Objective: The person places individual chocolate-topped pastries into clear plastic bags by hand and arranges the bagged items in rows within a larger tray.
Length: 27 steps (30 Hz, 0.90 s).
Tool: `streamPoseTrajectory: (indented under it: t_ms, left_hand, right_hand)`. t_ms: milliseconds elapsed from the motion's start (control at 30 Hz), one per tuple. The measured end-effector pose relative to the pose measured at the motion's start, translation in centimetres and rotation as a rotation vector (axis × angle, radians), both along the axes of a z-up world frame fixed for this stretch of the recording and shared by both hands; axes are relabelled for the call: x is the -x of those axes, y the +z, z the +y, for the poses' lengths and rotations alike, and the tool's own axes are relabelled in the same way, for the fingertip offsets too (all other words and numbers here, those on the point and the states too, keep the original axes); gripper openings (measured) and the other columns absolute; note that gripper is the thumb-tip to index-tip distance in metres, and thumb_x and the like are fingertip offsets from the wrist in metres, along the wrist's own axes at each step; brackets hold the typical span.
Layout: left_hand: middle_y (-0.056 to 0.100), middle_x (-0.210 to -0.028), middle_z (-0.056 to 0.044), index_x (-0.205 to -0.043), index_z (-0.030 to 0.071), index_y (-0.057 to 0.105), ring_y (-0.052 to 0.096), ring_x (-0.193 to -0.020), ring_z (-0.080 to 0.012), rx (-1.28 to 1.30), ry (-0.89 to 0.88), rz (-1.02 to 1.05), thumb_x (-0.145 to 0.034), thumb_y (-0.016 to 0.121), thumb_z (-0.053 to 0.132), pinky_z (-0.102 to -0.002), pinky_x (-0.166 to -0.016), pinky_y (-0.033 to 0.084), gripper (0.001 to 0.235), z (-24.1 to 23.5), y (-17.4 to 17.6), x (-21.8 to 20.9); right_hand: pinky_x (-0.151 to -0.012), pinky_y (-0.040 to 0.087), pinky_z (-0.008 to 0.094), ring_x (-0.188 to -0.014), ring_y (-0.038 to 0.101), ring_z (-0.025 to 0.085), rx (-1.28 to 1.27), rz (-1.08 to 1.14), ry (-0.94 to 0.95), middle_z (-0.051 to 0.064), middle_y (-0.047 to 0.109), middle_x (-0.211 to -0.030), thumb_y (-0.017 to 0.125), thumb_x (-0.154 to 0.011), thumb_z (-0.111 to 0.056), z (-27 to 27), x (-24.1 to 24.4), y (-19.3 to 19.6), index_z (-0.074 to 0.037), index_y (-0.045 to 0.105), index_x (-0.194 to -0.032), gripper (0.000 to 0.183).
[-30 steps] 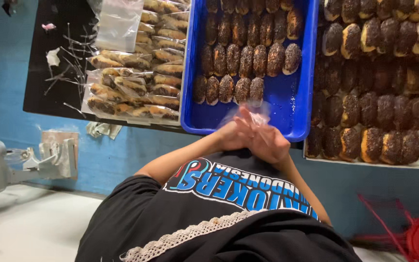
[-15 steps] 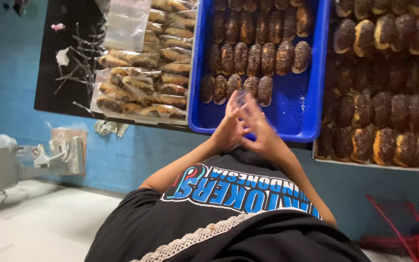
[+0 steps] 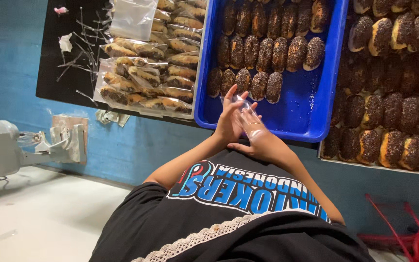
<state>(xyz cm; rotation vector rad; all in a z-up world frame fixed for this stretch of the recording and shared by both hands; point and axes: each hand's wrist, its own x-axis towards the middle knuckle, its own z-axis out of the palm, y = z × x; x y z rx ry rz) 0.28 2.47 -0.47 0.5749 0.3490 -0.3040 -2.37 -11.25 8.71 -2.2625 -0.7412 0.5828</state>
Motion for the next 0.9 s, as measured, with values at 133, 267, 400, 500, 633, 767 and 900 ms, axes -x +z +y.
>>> streamPoseTrajectory:
  t_ms: [133, 267, 400, 500, 633, 767, 900]
  left_hand:
    - [0.045, -0.147, -0.011, -0.147, 0.030, 0.041, 0.067, -0.110, -0.0362, 0.039, 0.042, 0.032, -0.087, 0.071, 0.020, -0.066, -0.083, 0.060, 0.069, 0.0, -0.7, -0.7]
    - [0.048, -0.144, -0.009, -0.136, 0.030, 0.045, 0.065, -0.113, -0.0376, 0.018, 0.120, 0.078, -0.087, 0.069, 0.022, -0.063, -0.089, 0.058, 0.055, 0.7, -2.5, -0.7]
    - [0.053, -0.142, -0.010, -0.132, 0.029, 0.047, 0.065, -0.114, -0.0409, 0.039, 0.069, 0.060, -0.087, 0.072, 0.023, -0.060, -0.090, 0.060, 0.052, 0.1, -4.1, -0.4]
    - [0.051, -0.147, -0.014, -0.139, 0.025, 0.046, 0.064, -0.117, -0.0418, 0.019, -0.045, 0.007, -0.092, 0.067, 0.019, -0.060, -0.091, 0.058, 0.052, -1.2, -2.5, 0.5]
    - [0.051, -0.148, -0.011, -0.141, 0.022, 0.044, 0.065, -0.115, -0.0361, -0.041, -0.054, 0.033, -0.093, 0.067, 0.016, -0.052, -0.091, 0.060, 0.053, -1.6, -4.7, 0.6]
    - [0.050, -0.145, -0.012, -0.144, 0.025, 0.041, 0.064, -0.115, -0.0335, -0.051, -0.070, 0.020, -0.093, 0.067, 0.021, -0.046, -0.091, 0.061, 0.057, -1.2, -5.0, 0.6]
    - [0.048, -0.144, -0.013, -0.143, 0.021, 0.045, 0.066, -0.114, -0.0342, -0.042, -0.123, 0.042, -0.093, 0.071, 0.028, -0.047, -0.086, 0.063, 0.057, -1.0, -2.1, -0.2]
  right_hand:
    - [-0.122, 0.019, 0.055, -0.150, 0.018, 0.050, -0.157, -0.019, -0.009, 0.033, 0.024, -0.162, 0.071, -0.092, -0.041, -0.6, -0.5, -0.1, 0.004, 0.023, -0.158, 0.093]
    - [-0.124, 0.017, 0.053, -0.150, 0.020, 0.048, -0.390, -0.066, -0.027, 0.027, 0.027, -0.163, 0.049, -0.084, -0.004, -1.4, -0.5, -4.0, 0.000, 0.042, -0.151, 0.067]
    - [-0.121, 0.032, 0.050, -0.147, 0.037, 0.043, -0.520, -0.195, -0.106, 0.019, 0.046, -0.156, 0.034, -0.088, 0.010, -1.6, -1.1, -4.3, -0.005, 0.060, -0.140, 0.060]
    - [-0.115, 0.041, 0.044, -0.129, 0.056, 0.040, -0.398, -0.388, -0.202, 0.019, 0.060, -0.142, 0.059, -0.090, 0.007, -2.0, -0.5, -6.6, -0.004, 0.066, -0.131, 0.042]
    - [-0.119, 0.035, 0.046, -0.137, 0.047, 0.047, -0.352, -0.377, -0.299, 0.022, 0.028, -0.166, 0.071, -0.095, -0.024, -1.7, 0.2, -7.9, -0.010, 0.063, -0.136, 0.044]
    - [-0.120, 0.037, 0.046, -0.142, 0.043, 0.044, -0.335, -0.341, -0.252, 0.023, 0.030, -0.164, 0.082, -0.085, -0.025, -2.2, 0.2, -8.3, -0.010, 0.061, -0.136, 0.057]
    - [-0.106, 0.049, 0.049, -0.126, 0.058, 0.047, -0.340, -0.270, -0.202, 0.022, 0.046, -0.154, 0.078, -0.090, -0.026, -2.4, -0.8, -4.6, -0.010, 0.064, -0.130, 0.045]
